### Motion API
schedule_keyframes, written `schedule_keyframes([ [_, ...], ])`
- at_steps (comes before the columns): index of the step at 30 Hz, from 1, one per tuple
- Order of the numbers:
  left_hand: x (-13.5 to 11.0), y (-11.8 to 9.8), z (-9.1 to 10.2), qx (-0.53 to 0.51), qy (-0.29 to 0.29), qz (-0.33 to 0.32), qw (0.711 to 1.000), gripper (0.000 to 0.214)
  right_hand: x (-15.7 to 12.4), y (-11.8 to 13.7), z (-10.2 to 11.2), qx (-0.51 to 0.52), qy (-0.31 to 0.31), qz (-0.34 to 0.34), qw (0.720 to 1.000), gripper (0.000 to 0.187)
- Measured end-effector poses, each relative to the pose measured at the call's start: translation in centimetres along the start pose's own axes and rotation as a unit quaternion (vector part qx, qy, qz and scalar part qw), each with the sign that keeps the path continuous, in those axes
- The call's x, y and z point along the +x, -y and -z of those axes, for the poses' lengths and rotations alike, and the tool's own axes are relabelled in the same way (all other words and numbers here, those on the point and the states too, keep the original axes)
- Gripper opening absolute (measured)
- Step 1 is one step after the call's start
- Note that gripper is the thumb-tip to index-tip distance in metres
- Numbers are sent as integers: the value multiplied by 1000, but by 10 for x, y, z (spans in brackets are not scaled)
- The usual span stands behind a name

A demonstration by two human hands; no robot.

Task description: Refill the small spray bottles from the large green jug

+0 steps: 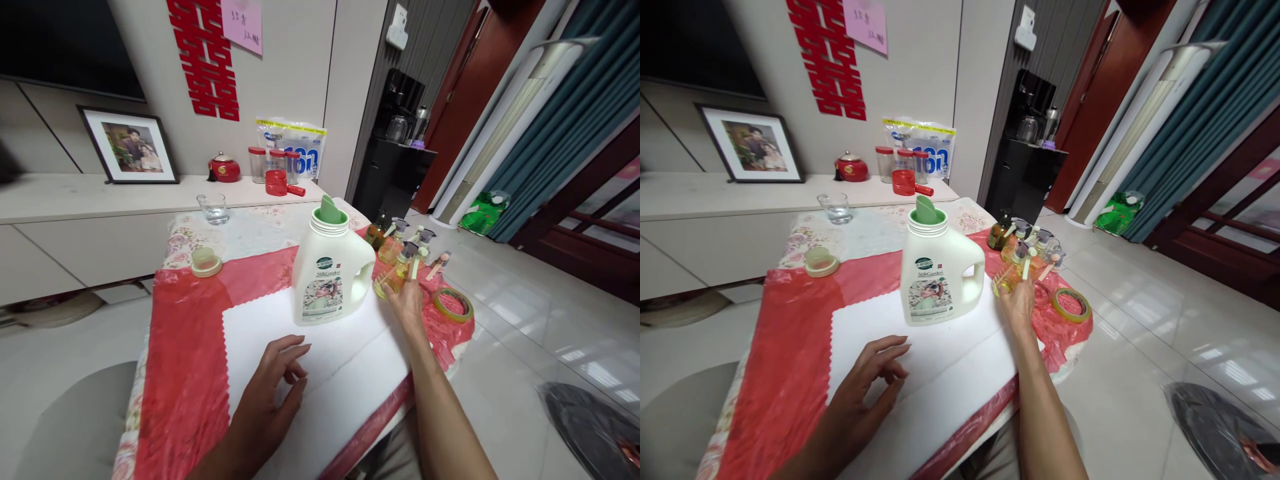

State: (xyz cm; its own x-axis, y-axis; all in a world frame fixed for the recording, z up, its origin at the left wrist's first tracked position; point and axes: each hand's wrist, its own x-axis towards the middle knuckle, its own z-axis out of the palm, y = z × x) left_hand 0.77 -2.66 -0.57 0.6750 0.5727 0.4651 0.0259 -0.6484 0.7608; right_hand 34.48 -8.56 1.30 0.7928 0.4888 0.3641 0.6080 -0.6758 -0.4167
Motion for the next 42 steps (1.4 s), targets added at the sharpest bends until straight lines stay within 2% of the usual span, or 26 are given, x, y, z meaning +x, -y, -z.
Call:
schedule_keyframes([
  [3, -2, 0, -3, -21, -9, 9, 1000, 41, -7, 2, 5, -46, 29, -20, 998, 39],
  [8, -6, -1, -9, -58, -18, 33, 998, 39, -11, 11, 7, -101, 39, -39, 993, 42],
  [14, -8, -6, -7, -83, -4, 58, 995, 41, -25, 1, 9, -89, 50, -17, 995, 57],
  [18, -7, -7, -7, -105, 6, 71, 992, 40, -44, -13, 16, -53, 18, -1, 998, 61],
  [21, -5, -8, -9, -122, -7, 82, 989, 40, -56, -13, 25, -18, -31, 12, 999, 63],
  [23, -2, -9, -8, -132, -19, 92, 987, 39, -63, -3, 32, 15, -62, 34, 997, 67],
  [26, 5, -12, -3, -134, -42, 140, 980, 38, -80, 27, 33, 85, -76, 97, 989, 67],
  [28, 10, -13, 4, -131, -51, 190, 972, 38, -100, 56, 27, 139, -46, 158, 977, 59],
  [30, 13, -11, 12, -124, -61, 224, 965, 38, -127, 86, 17, 189, 16, 228, 955, 47],
  [32, 11, -6, 21, -91, -57, 217, 970, 38, -154, 113, 9, 227, 90, 292, 925, 39],
  [34, 3, 0, 31, -19, -18, 177, 984, 37, -172, 130, 7, 252, 163, 337, 892, 35],
  [37, -13, 5, 48, 124, 57, 122, 983, 35, -172, 134, 16, 261, 252, 349, 864, 31],
  [39, -23, 7, 58, 188, 84, 116, 972, 33, -156, 123, 27, 252, 289, 321, 866, 31],
  [42, -32, 6, 65, 223, 113, 118, 961, 32, -131, 100, 39, 234, 338, 272, 870, 30],
])
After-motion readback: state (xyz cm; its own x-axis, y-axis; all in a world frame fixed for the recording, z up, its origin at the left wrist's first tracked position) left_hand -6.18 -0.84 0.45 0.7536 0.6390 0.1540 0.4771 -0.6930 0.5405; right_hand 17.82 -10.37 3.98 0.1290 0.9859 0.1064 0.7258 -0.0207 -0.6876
